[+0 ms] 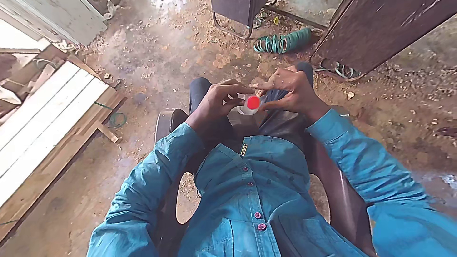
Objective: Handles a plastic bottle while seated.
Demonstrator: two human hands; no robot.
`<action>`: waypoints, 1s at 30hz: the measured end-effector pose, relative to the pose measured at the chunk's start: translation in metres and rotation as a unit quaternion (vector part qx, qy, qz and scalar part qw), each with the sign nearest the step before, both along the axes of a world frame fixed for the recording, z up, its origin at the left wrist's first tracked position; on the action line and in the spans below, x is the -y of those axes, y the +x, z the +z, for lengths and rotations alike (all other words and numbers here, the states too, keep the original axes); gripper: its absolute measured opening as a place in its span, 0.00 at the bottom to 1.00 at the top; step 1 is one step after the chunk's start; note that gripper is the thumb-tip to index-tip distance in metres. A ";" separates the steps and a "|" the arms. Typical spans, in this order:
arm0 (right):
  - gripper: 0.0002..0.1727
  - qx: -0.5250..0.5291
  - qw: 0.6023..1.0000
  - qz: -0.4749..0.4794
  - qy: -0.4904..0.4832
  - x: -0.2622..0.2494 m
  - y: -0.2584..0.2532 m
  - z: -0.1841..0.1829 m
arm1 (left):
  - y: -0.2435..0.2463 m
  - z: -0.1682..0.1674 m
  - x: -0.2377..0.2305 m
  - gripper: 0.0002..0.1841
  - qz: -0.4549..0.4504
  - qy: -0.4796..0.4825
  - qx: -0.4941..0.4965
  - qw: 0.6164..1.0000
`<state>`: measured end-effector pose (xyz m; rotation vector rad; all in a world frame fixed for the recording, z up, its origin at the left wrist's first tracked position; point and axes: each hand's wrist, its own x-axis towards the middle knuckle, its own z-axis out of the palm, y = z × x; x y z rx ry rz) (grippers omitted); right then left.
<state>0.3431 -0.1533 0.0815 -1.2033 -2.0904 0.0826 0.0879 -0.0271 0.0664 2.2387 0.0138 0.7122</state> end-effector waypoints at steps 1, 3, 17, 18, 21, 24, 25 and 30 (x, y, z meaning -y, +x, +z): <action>0.30 -0.010 1.000 0.001 0.004 0.000 -0.001 0.001 | -0.001 0.000 -0.001 0.14 0.004 -0.016 -0.005 1.000; 0.27 -0.014 1.000 0.001 0.003 0.001 -0.001 0.003 | -0.002 -0.001 -0.001 0.12 0.013 -0.043 -0.006 0.999; 0.13 -0.145 0.980 0.049 -0.129 0.002 -0.004 0.003 | 0.000 -0.008 0.001 0.14 -0.011 -0.168 -0.049 0.984; 0.13 -0.154 0.977 0.054 -0.136 0.002 -0.004 0.003 | 0.000 -0.007 0.001 0.14 -0.005 -0.170 -0.054 0.984; 0.11 -0.179 0.968 0.063 -0.165 0.003 -0.003 0.003 | 0.000 -0.006 0.002 0.14 -0.008 -0.175 -0.060 0.983; 0.12 -0.188 0.962 0.056 -0.189 0.004 -0.002 0.004 | 0.001 -0.009 0.001 0.15 -0.017 -0.170 -0.056 0.984; 0.12 -0.191 0.961 0.058 -0.190 0.004 -0.002 0.004 | 0.001 -0.009 0.001 0.15 -0.019 -0.170 -0.054 0.984; 0.09 -0.170 0.971 0.054 -0.156 0.003 -0.002 0.003 | 0.001 -0.011 0.002 0.16 -0.029 -0.168 -0.032 0.985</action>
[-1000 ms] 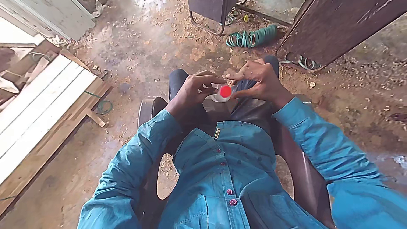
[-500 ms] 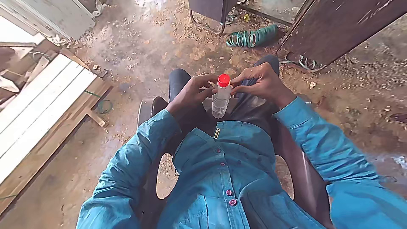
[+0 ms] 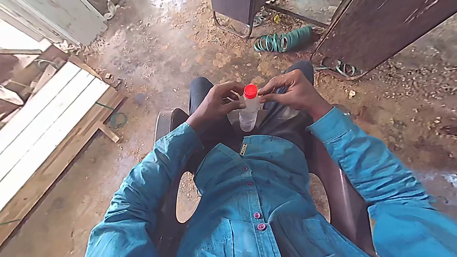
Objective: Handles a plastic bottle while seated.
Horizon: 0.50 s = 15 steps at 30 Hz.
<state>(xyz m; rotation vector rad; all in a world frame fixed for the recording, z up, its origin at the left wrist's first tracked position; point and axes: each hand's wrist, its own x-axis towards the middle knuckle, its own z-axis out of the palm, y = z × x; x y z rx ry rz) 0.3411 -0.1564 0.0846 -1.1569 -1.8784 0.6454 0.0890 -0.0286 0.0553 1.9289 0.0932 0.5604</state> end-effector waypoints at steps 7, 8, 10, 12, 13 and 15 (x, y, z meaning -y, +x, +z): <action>0.08 -0.001 1.000 0.017 0.015 -0.001 0.001 -0.001 | 0.001 -0.002 0.002 0.14 0.008 0.035 0.006 0.999; 0.07 0.003 1.000 0.013 0.015 -0.001 0.000 -0.001 | 0.000 -0.001 0.001 0.14 0.003 0.033 0.005 0.999; 0.09 0.007 1.000 -0.001 0.015 0.000 -0.003 -0.001 | 0.001 0.000 0.003 0.14 -0.005 0.029 0.008 1.000; 0.12 0.016 0.999 -0.019 0.022 0.000 -0.004 -0.001 | 0.001 0.000 0.004 0.15 -0.010 0.029 0.009 0.999; 0.15 0.027 0.999 -0.030 0.027 0.000 -0.004 -0.001 | 0.001 -0.001 0.005 0.15 -0.013 0.026 0.009 1.000; 0.18 0.040 0.998 -0.040 0.030 -0.001 -0.004 -0.003 | 0.001 -0.001 0.007 0.15 -0.016 0.026 0.008 0.999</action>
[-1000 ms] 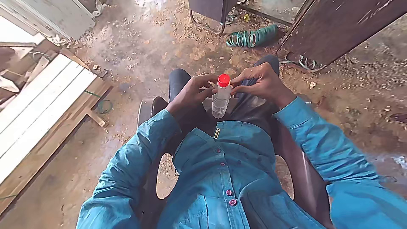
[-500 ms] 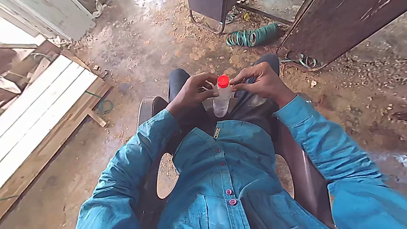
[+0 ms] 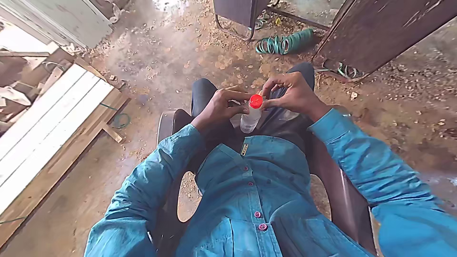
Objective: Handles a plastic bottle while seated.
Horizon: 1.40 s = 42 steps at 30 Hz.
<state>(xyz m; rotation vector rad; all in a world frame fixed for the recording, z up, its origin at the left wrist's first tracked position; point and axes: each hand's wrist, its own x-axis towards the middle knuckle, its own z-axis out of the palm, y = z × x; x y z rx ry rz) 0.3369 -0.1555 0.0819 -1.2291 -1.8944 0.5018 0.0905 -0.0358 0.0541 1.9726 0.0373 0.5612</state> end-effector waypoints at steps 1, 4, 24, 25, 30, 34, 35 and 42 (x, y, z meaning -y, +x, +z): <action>0.20 -0.001 1.000 0.004 0.001 -0.001 0.001 -0.001 | 0.000 0.001 0.001 0.15 0.003 0.006 0.001 1.000; 0.25 -0.009 1.000 0.009 0.000 -0.002 0.001 -0.003 | 0.001 0.003 0.004 0.15 0.007 0.017 0.000 1.000; 0.81 0.031 0.996 -0.033 0.072 -0.004 0.001 0.009 | 0.000 0.009 0.007 0.77 0.280 0.143 0.021 0.949; 0.81 0.033 0.996 -0.036 0.073 -0.004 0.001 0.009 | 0.000 0.010 0.008 0.78 0.288 0.149 0.026 0.946; 0.78 0.047 0.994 -0.037 0.092 -0.004 0.002 0.012 | 0.000 0.018 0.011 0.78 0.296 0.165 0.071 0.938; 0.78 0.049 0.990 -0.053 0.121 -0.004 0.002 0.011 | -0.001 0.018 0.011 0.76 0.321 0.210 0.083 0.920; 0.78 0.055 0.989 -0.060 0.124 -0.003 0.002 0.012 | -0.001 0.018 0.010 0.75 0.331 0.221 0.081 0.914; 0.75 0.102 0.978 -0.094 0.156 0.000 0.000 0.014 | -0.001 0.018 0.010 0.72 0.356 0.261 0.069 0.894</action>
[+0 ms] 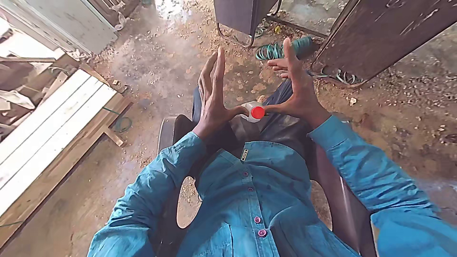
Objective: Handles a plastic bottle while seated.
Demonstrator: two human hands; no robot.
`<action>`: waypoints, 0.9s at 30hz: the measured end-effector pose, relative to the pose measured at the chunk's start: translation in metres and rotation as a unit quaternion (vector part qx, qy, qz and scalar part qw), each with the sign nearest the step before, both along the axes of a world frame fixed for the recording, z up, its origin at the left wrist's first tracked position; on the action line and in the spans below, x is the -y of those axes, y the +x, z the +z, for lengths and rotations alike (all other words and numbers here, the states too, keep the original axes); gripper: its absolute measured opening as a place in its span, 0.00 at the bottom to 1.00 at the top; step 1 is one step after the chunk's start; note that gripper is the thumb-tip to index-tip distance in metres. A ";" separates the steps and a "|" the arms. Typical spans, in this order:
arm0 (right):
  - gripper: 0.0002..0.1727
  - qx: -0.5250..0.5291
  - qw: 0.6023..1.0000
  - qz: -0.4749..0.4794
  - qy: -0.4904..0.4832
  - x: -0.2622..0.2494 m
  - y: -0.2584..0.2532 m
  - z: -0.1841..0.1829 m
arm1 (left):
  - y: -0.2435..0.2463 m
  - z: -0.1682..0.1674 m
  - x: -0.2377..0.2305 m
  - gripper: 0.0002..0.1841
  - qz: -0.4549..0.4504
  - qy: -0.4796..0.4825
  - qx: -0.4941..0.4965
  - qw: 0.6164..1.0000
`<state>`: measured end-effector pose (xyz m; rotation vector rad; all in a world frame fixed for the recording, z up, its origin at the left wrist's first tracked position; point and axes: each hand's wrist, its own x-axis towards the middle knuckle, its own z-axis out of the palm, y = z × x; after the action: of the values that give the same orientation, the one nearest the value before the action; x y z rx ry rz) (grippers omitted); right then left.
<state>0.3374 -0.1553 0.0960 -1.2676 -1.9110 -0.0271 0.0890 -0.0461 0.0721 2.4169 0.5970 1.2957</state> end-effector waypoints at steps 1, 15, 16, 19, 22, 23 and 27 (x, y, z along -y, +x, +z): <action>0.74 0.013 1.000 -0.003 0.004 0.001 0.000 0.000 | 0.000 0.000 0.000 0.72 -0.002 -0.002 -0.002 1.000; 0.69 0.030 0.999 -0.018 0.015 0.001 0.002 0.000 | -0.002 0.004 0.005 0.62 0.017 0.065 -0.003 0.998; 0.68 0.033 0.999 -0.016 0.013 0.001 0.002 -0.001 | -0.002 0.003 0.006 0.61 0.017 0.070 -0.011 0.997; 0.69 0.032 0.999 -0.022 0.024 0.001 0.001 0.000 | -0.002 0.003 0.006 0.57 0.022 0.098 -0.002 0.995; 0.67 0.038 0.999 -0.026 0.026 0.002 0.000 0.000 | -0.003 0.004 0.005 0.57 0.021 0.101 0.004 0.995; 0.66 0.043 0.999 -0.025 0.022 0.003 -0.001 0.001 | -0.003 0.003 0.005 0.57 0.020 0.103 0.002 0.994; 0.64 0.070 0.997 -0.036 0.024 0.003 0.000 0.001 | -0.002 0.003 0.007 0.54 0.004 0.090 -0.004 0.996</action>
<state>0.3371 -0.1584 0.0974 -1.3315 -1.9699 -0.2039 0.0866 -0.0535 0.0752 2.5657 0.5118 1.3986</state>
